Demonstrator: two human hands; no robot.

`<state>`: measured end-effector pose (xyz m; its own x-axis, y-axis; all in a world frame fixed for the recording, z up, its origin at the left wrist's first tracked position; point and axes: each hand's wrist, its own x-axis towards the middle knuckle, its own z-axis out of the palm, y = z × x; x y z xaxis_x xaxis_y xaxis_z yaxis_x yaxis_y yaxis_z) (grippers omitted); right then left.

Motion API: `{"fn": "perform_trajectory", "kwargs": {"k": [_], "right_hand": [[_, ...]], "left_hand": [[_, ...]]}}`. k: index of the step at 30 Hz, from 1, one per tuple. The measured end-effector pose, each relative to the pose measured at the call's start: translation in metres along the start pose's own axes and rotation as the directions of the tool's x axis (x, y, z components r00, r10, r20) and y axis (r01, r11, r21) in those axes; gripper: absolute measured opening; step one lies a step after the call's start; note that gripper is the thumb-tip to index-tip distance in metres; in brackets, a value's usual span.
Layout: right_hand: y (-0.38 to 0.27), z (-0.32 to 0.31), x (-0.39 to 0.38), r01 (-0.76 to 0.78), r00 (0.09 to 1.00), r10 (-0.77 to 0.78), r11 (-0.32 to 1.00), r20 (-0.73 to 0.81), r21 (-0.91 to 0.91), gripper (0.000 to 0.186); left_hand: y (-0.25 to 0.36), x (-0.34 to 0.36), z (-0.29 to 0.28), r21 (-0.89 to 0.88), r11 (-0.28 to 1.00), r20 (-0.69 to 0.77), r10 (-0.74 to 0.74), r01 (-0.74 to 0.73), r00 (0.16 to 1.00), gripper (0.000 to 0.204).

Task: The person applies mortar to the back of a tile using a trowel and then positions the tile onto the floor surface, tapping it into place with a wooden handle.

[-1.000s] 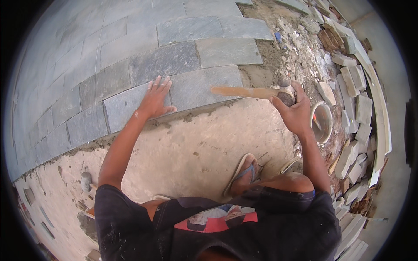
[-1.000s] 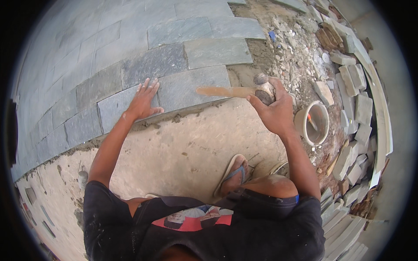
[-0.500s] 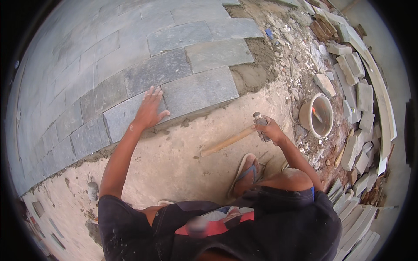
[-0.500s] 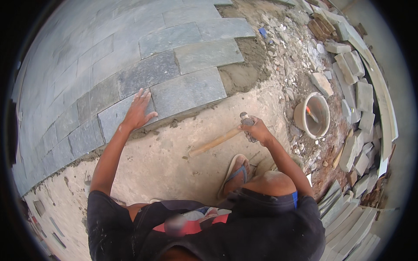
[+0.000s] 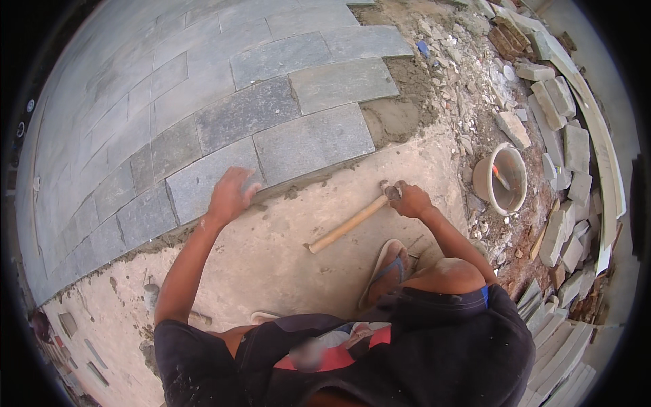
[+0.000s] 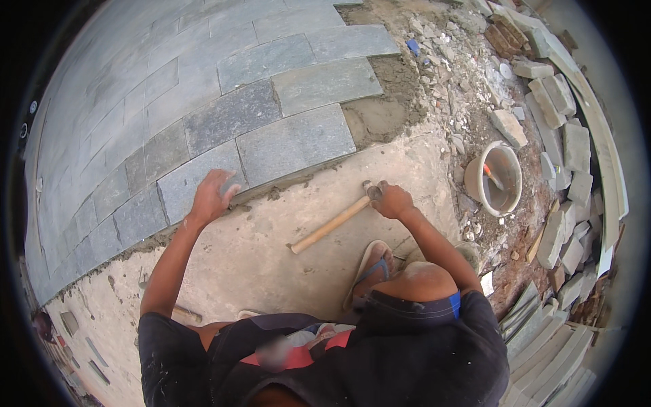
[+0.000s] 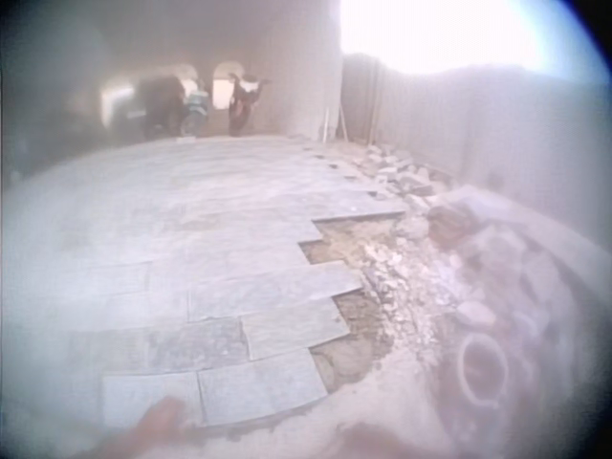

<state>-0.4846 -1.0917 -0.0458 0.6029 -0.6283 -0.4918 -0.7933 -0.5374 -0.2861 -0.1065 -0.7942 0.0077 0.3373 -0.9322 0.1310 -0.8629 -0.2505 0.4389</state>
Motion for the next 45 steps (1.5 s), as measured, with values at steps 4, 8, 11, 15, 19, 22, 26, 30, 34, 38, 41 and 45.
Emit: {"fn": "perform_trajectory", "kwargs": {"k": [4,8,11,15,19,22,26,30,34,38,41,45], "right_hand": [[-0.011,-0.018,0.001,-0.016,0.996,0.016,1.000,-0.092,0.005,0.056],[-0.009,-0.017,0.003,-0.002,0.998,0.000,0.999,-0.066,-0.039,0.054],[-0.016,-0.009,-0.006,0.029,0.999,-0.032,0.996,-0.036,-0.082,0.051],[-0.030,-0.007,-0.016,0.049,0.999,-0.047,0.994,0.015,-0.102,0.047],[-0.024,0.002,-0.007,0.081,0.997,-0.080,0.991,0.022,-0.105,0.048],[-0.031,0.005,-0.006,0.121,0.991,-0.125,0.988,-0.042,-0.101,0.050],[-0.039,0.005,-0.004,0.157,0.986,-0.160,0.985,-0.044,-0.070,0.051],[-0.037,0.009,0.000,0.165,0.986,-0.168,0.981,-0.018,-0.105,0.049],[-0.041,0.009,0.003,0.181,0.983,-0.182,0.979,0.003,-0.092,0.047],[-0.036,0.019,0.009,0.204,0.979,-0.204,0.977,0.012,-0.061,0.048],[-0.035,0.027,0.009,0.217,0.976,-0.218,0.972,0.002,-0.095,0.048],[-0.008,0.048,0.014,0.252,0.955,-0.268,0.959,-0.125,-0.131,0.041]], "left_hand": [[0.011,-0.014,0.006,-0.115,0.988,0.050,-0.093,0.098,0.994,0.024],[0.039,-0.038,0.032,-0.223,0.975,0.198,0.053,-0.007,0.979,0.029],[0.063,-0.075,0.067,-0.360,0.933,0.360,0.113,0.026,0.926,0.032],[0.103,-0.135,0.108,-0.546,0.833,0.559,0.284,0.088,0.779,0.039],[0.139,-0.176,0.134,-0.561,0.786,0.801,0.436,0.261,0.410,0.053],[0.161,-0.196,0.151,-0.432,0.828,0.900,0.421,0.356,0.114,0.059],[0.173,-0.213,0.165,-0.371,0.791,0.861,0.489,0.487,-0.138,0.061],[0.168,-0.232,0.184,-0.340,0.671,0.796,0.578,0.659,-0.178,0.062],[0.160,-0.249,0.200,-0.305,0.540,0.728,0.664,0.785,-0.174,0.063],[0.154,-0.266,0.213,-0.284,0.442,0.673,0.724,0.851,-0.151,0.064],[0.152,-0.271,0.213,-0.271,0.433,0.672,0.724,0.860,-0.154,0.065],[0.152,-0.240,0.194,-0.220,0.588,0.708,0.645,0.779,-0.287,0.068]]}}
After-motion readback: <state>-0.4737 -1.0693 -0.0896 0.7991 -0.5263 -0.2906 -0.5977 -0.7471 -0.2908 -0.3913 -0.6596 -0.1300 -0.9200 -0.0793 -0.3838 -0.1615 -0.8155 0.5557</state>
